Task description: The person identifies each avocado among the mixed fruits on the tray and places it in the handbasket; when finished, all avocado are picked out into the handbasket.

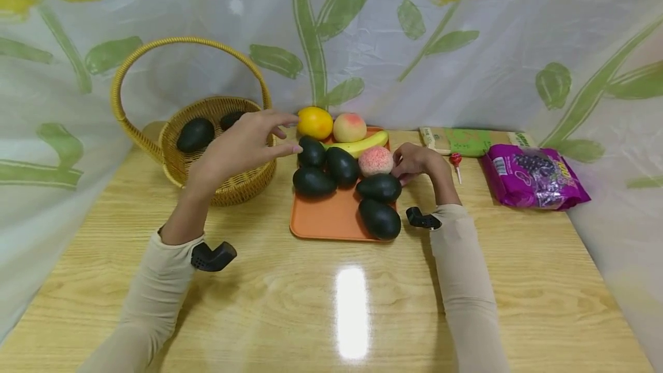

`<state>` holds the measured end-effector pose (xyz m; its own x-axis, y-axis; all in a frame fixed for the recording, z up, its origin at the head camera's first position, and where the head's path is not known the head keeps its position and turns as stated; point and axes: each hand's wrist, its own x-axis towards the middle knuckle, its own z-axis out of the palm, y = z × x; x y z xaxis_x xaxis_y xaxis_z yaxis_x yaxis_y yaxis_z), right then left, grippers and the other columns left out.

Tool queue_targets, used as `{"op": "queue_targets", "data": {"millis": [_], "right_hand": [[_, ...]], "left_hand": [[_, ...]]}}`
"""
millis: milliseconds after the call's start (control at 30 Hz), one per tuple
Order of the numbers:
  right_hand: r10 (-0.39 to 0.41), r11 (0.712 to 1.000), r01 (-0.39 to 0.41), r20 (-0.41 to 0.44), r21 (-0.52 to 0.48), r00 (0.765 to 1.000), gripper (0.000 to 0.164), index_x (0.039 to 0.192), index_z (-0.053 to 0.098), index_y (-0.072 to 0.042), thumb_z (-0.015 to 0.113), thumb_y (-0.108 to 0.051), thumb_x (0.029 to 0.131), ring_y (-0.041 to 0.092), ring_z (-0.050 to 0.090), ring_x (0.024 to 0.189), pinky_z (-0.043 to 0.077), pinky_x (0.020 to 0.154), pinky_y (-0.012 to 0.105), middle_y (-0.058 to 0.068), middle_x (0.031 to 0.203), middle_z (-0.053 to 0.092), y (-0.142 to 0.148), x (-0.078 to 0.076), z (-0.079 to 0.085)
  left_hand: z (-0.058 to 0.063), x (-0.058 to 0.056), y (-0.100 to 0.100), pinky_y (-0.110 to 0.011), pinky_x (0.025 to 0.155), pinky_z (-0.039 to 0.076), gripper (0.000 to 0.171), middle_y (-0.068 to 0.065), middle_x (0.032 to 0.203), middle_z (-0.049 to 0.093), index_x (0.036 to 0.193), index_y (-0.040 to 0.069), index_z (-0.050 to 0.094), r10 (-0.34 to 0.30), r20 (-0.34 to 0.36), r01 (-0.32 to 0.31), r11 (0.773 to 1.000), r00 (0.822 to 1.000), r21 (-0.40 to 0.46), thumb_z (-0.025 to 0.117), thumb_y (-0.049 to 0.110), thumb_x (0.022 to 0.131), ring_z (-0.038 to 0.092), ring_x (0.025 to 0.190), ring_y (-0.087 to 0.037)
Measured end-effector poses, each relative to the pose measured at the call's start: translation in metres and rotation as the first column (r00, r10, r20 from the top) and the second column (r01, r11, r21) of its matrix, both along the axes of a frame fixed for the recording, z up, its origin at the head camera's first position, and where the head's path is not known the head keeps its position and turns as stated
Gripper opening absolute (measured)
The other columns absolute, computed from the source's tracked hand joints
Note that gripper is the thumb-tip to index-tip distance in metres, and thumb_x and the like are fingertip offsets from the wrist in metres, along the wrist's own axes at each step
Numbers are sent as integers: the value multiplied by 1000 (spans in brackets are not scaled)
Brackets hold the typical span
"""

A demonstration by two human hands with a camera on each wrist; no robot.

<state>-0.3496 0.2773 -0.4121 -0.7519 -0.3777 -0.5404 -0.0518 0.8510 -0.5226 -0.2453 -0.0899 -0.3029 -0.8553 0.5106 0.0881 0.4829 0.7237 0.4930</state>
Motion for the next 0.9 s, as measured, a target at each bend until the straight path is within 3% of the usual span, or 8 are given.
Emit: {"op": "queue_targets", "data": {"millis": [200,400,600,800,900], "right_hand": [[3,1000,-3,12,1,1000,42,126,61,7,72,-14,92,12,62,80,57,69,22,16,112,63,0,-1,0],[-2,1000,2,2,2,1000,41,125,63,6,73,-15,91,13,62,81,57,70,22,15,113,62,-2,0,0],[0,1000,0,1,3,1000,35,120,62,9,70,-11,92,12,63,78,58,69,23,17,109,62,-2,2,2],[11,1000,-11,39,-6,999,33,118,61,12,68,-6,92,12,62,78,59,71,23,18,106,61,-18,22,35],[8,1000,-7,43,-13,999,33,118,61,12,68,-6,91,12,62,77,59,70,22,17,106,62,-19,22,37]], "left_hand": [[-8,-2,12,-46,115,48,61,-17,152,56,150,6,55,-183,-36,178,978,982,-107,73,34,99,56,137,-33],[-19,-11,17,-45,117,47,63,-14,153,55,152,11,54,-274,38,276,953,961,-126,75,33,97,53,138,-30],[-32,-20,22,-47,121,42,66,-16,152,53,153,12,53,-396,80,404,899,915,-171,78,32,95,53,139,-32],[-39,-24,27,-51,126,35,65,-16,162,46,154,12,52,-403,150,427,880,903,-207,78,24,95,42,152,-34],[-42,-25,29,-50,127,35,64,-14,161,49,153,11,53,-407,161,435,875,899,-213,79,21,95,43,151,-34]]}}
